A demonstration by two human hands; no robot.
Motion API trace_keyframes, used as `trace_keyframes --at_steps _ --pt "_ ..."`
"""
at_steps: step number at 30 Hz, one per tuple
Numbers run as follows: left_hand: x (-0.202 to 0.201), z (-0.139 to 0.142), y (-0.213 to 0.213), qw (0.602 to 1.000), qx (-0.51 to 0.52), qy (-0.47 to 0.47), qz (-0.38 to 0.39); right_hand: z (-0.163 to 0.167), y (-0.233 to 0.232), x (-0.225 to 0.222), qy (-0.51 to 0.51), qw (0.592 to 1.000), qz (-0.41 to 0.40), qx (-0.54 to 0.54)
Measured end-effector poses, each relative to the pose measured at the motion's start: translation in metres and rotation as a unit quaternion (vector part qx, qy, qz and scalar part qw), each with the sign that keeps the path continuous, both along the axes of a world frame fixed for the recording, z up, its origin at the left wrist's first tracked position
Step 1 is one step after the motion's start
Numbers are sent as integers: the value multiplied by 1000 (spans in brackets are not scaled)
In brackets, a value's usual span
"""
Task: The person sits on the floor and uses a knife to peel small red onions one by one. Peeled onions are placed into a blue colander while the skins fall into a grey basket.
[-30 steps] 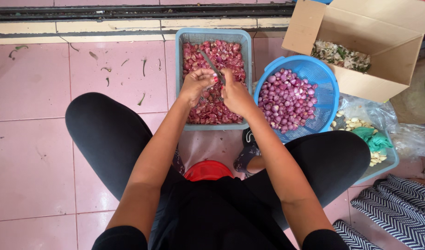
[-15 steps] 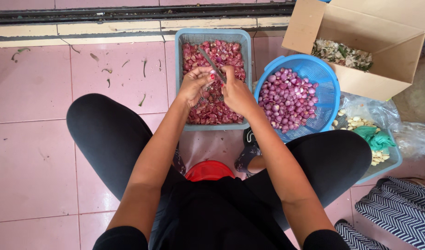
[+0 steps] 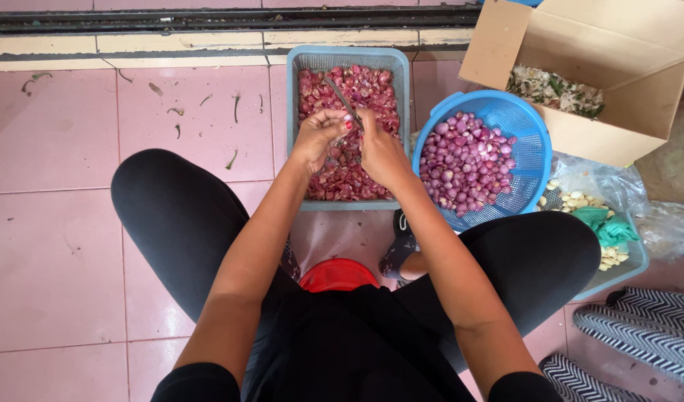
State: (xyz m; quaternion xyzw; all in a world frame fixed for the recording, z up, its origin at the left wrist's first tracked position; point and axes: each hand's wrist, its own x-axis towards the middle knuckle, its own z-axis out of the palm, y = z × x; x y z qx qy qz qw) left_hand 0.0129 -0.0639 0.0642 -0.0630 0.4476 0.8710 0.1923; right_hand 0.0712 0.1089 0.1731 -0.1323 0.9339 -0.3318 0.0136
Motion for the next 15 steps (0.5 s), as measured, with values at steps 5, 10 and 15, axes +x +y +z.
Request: trace_keyframes --at_steps 5,10,15 --pt "-1 0 2 1000 17 2 2 0 5 -3 -56 997 -6 -44" --pt "1 -2 4 1000 -1 -7 -3 -7 1 -1 -9 999 -14 30" --pt "1 -2 5 1000 10 -3 -8 -13 2 -2 6 999 -24 28"
